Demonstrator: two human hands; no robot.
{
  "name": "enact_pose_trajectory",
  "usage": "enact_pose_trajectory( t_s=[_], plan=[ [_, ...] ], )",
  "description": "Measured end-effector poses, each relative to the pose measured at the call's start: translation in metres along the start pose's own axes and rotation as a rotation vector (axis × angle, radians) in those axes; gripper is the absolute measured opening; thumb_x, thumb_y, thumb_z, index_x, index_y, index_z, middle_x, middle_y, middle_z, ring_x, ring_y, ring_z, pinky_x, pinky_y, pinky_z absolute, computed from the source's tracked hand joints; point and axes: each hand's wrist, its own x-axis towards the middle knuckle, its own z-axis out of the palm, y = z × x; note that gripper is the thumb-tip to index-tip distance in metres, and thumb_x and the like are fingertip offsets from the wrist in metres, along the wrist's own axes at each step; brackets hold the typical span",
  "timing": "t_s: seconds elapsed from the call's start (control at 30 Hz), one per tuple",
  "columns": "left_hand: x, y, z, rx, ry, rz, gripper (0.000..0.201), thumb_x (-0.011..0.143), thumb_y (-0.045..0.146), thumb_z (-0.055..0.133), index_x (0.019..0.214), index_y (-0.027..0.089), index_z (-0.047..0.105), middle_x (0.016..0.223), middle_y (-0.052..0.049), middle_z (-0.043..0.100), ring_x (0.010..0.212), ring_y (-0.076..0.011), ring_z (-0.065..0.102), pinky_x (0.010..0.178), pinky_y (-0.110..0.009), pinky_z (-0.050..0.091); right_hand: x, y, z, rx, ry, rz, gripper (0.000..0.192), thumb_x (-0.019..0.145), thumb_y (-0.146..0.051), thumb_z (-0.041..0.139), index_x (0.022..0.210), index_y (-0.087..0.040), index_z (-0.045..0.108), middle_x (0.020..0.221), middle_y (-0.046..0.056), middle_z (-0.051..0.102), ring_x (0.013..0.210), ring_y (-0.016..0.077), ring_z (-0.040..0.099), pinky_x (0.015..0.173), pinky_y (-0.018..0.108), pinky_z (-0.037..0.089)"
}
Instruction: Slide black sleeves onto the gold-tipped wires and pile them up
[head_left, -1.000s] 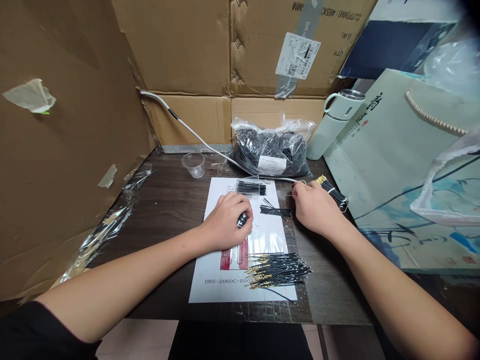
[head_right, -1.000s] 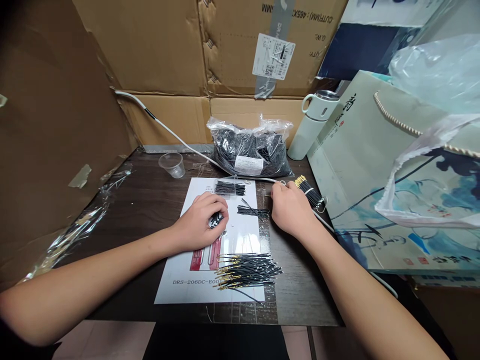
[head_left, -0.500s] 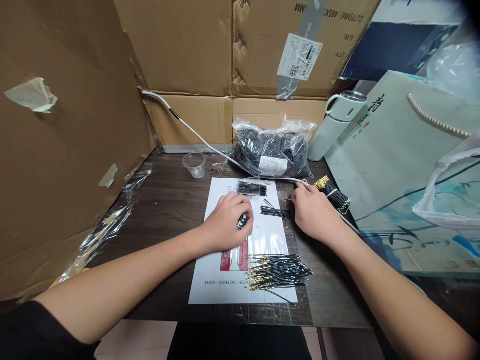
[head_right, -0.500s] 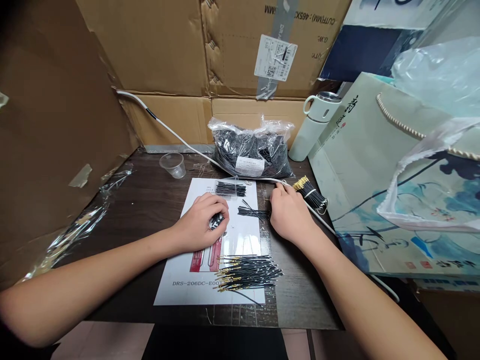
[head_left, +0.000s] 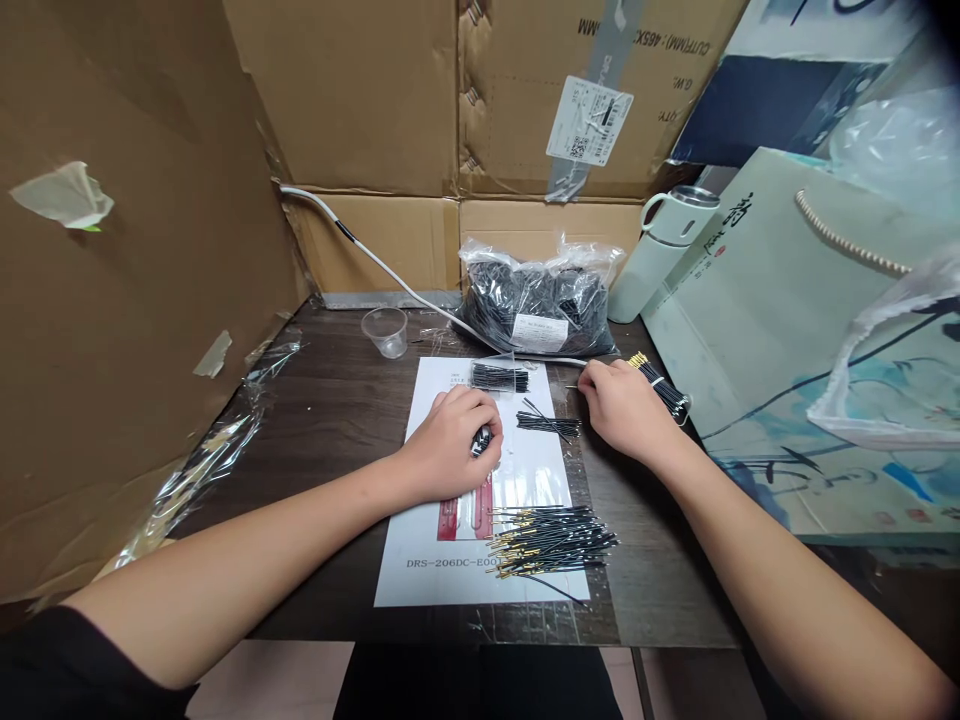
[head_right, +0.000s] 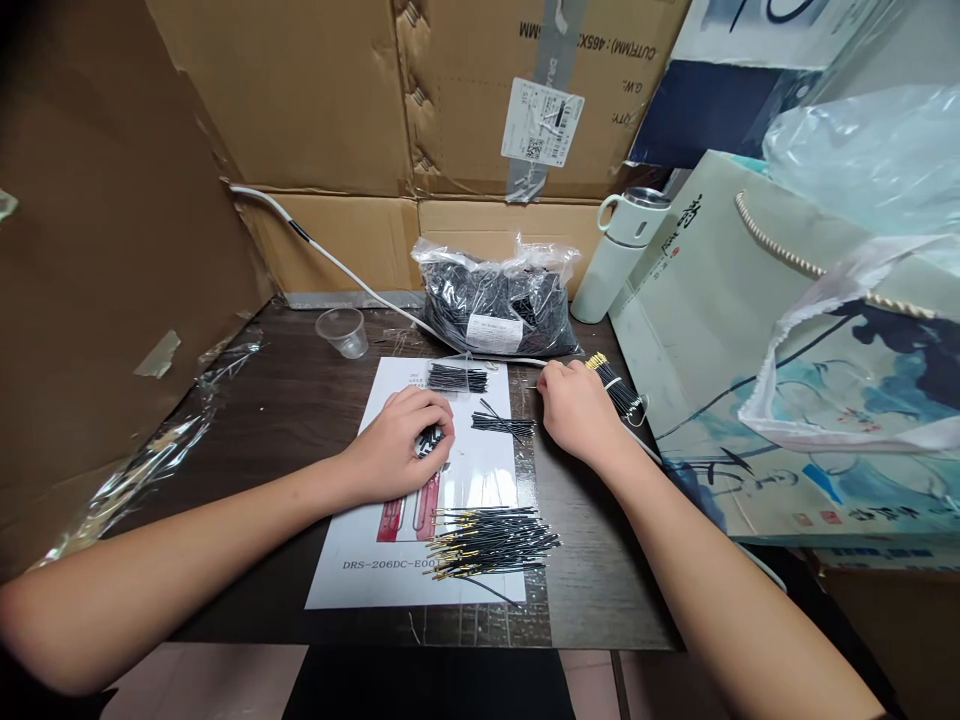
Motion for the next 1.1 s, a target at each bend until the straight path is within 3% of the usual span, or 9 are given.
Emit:
enact_pose_trajectory(
  t_s=[0.27, 0.43, 0.63, 0.8, 0.97, 1.1],
  plan=[
    [0.000, 0.000, -0.001, -0.015, 0.006, 0.000, 0.008, 0.096, 0.016, 0.064, 0.090, 0.019, 0.068, 0.107, -0.007, 0.072, 0.107, -0.0277, 0.063, 0.098, -0.047, 0.047, 0.000, 0.004, 0.007, -0.002, 0.020, -0.013, 0.018, 0.100, -0.003, 0.053, 0.103, -0.012, 0.069, 0.104, 0.019, 0.076, 0.095, 0.0322, 0.063, 0.082, 0.039, 0.039],
    [0.001, 0.000, 0.000, -0.015, 0.000, 0.002, 0.008, 0.096, 0.016, 0.064, 0.090, 0.019, 0.069, 0.107, -0.008, 0.072, 0.107, -0.0275, 0.063, 0.097, -0.046, 0.046, -0.001, 0.003, 0.009, 0.053, 0.025, -0.031, 0.043, 0.079, 0.010, 0.052, 0.113, -0.014, 0.061, 0.103, 0.016, 0.071, 0.092, 0.0314, 0.059, 0.078, 0.038, 0.038],
    [0.000, 0.000, 0.001, -0.028, 0.013, 0.003, 0.006, 0.096, 0.017, 0.065, 0.091, 0.019, 0.069, 0.106, -0.008, 0.073, 0.106, -0.0276, 0.063, 0.096, -0.046, 0.046, -0.009, -0.004, 0.004, 0.114, 0.128, -0.036, 0.035, 0.082, 0.007, 0.049, 0.104, -0.021, 0.054, 0.099, 0.013, 0.069, 0.093, 0.0323, 0.052, 0.078, 0.041, 0.036],
    [0.001, 0.002, 0.000, -0.097, 0.090, 0.014, 0.003, 0.098, 0.020, 0.069, 0.096, 0.019, 0.071, 0.103, -0.007, 0.076, 0.103, -0.0263, 0.066, 0.098, -0.046, 0.048, -0.025, -0.027, -0.016, 0.520, 0.286, -0.124, 0.016, 0.102, -0.009, 0.052, 0.101, -0.025, 0.051, 0.096, 0.008, 0.065, 0.092, 0.0279, 0.055, 0.081, 0.040, 0.043],
    [-0.001, 0.011, 0.001, -0.317, 0.164, 0.021, 0.019, 0.097, 0.028, 0.082, 0.115, 0.020, 0.080, 0.100, -0.005, 0.082, 0.093, -0.0211, 0.072, 0.090, -0.038, 0.057, -0.040, -0.058, -0.017, 0.972, 0.153, -0.166, 0.008, 0.108, -0.020, 0.058, 0.108, -0.026, 0.054, 0.103, 0.005, 0.065, 0.093, 0.0236, 0.061, 0.084, 0.040, 0.050],
    [-0.002, 0.018, 0.003, -0.415, 0.217, -0.016, 0.014, 0.096, 0.028, 0.086, 0.107, 0.020, 0.087, 0.091, -0.005, 0.084, 0.080, -0.0184, 0.074, 0.079, -0.034, 0.059, -0.046, -0.070, -0.010, 1.147, 0.069, -0.140, 0.007, 0.109, -0.024, 0.060, 0.108, -0.027, 0.054, 0.103, 0.004, 0.065, 0.094, 0.0226, 0.063, 0.084, 0.040, 0.052]
  ],
)
